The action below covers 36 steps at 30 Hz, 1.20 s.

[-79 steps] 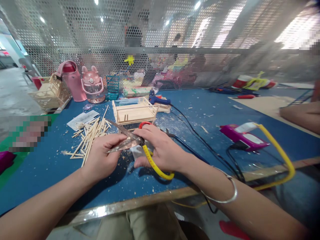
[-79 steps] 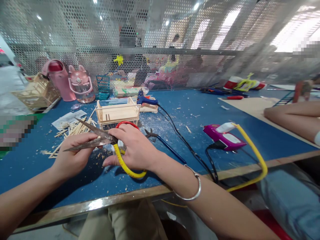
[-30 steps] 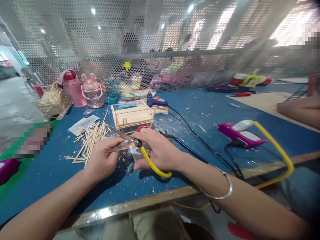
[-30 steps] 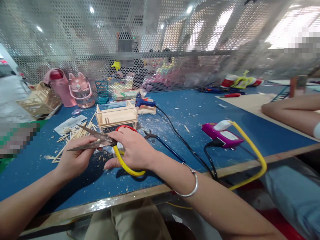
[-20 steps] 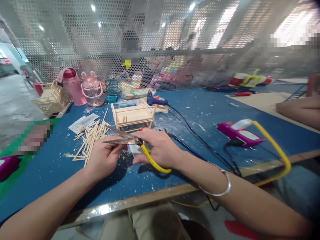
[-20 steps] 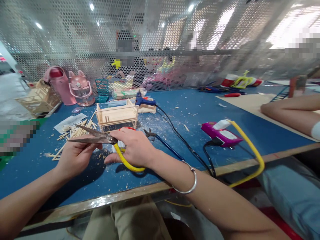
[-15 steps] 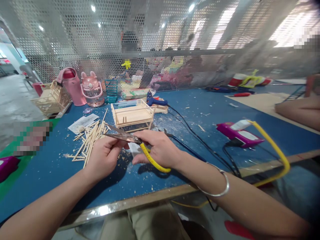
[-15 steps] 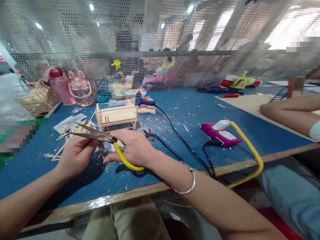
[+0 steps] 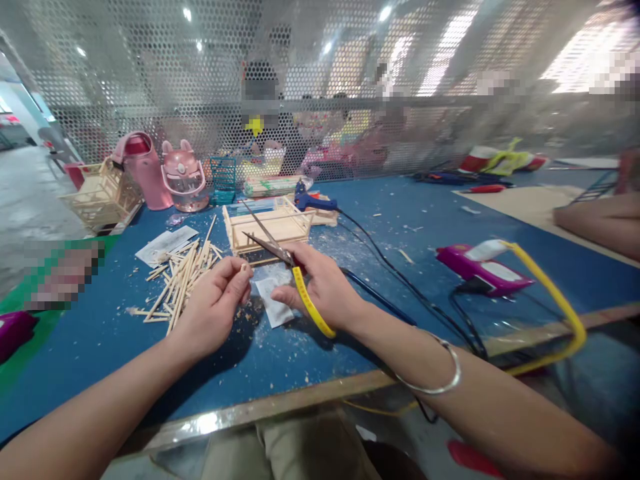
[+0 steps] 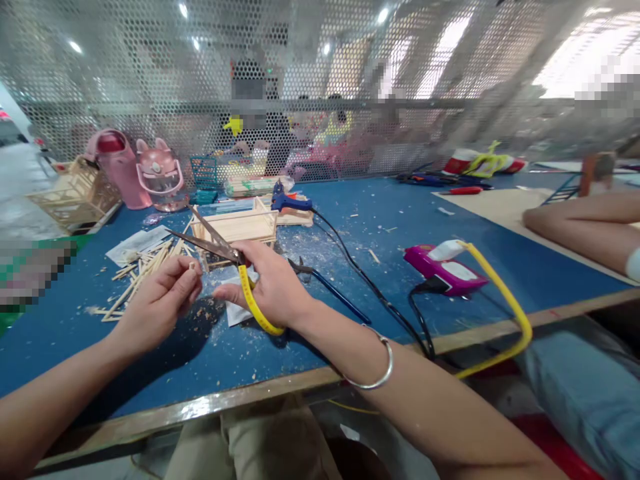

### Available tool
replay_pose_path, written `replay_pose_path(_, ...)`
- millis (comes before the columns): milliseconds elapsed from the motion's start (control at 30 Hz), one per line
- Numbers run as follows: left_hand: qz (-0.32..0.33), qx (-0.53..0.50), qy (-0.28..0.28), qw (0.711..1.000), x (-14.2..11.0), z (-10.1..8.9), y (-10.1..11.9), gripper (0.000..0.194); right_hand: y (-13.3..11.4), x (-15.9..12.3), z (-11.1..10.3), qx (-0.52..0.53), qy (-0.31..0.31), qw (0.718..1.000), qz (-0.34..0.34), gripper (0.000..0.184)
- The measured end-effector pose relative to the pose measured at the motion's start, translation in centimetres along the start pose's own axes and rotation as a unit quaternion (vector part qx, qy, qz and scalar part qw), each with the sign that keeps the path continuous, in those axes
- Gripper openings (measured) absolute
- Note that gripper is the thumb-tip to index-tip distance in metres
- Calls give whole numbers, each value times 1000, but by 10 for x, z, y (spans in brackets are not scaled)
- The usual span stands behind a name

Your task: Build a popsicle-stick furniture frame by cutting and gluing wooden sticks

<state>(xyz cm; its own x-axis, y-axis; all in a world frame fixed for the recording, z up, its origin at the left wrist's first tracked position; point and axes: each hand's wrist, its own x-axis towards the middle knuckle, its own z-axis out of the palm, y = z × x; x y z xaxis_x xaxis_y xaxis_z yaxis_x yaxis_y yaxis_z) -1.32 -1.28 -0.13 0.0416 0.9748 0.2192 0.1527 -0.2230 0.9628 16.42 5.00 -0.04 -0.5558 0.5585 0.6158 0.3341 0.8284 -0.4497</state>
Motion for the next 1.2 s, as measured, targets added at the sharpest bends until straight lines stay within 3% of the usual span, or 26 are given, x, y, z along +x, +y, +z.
replay_pose_path(200,-13,8,5,1000,-1,2,-2,27,-3,0,0,8,-7,1000,2,54)
replay_pose_path(333,33,31,4,999,2,2,-2,23,-2,-1,1,5,-8,1000,6,54)
replay_pose_path(433,63,51,34,996,4,0,-5,19,0,-1,2,-15,-16,1000,9,60)
replay_pose_path(533,55,63,67,994,6,-2,-7,19,0,-2,3,-44,-36,998,12,67)
replay_pose_path(767,90,53,97,990,4,-2,-10,13,-4,-1,3,-68,-74,995,-1,73)
replay_pose_path(967,97,130,129,978,4,-4,-16,21,-7,-1,2,-95,-69,993,-17,73)
replay_pose_path(1200,147,156,102,971,4,-6,-19,27,-8,-1,1,-100,-79,992,-16,73)
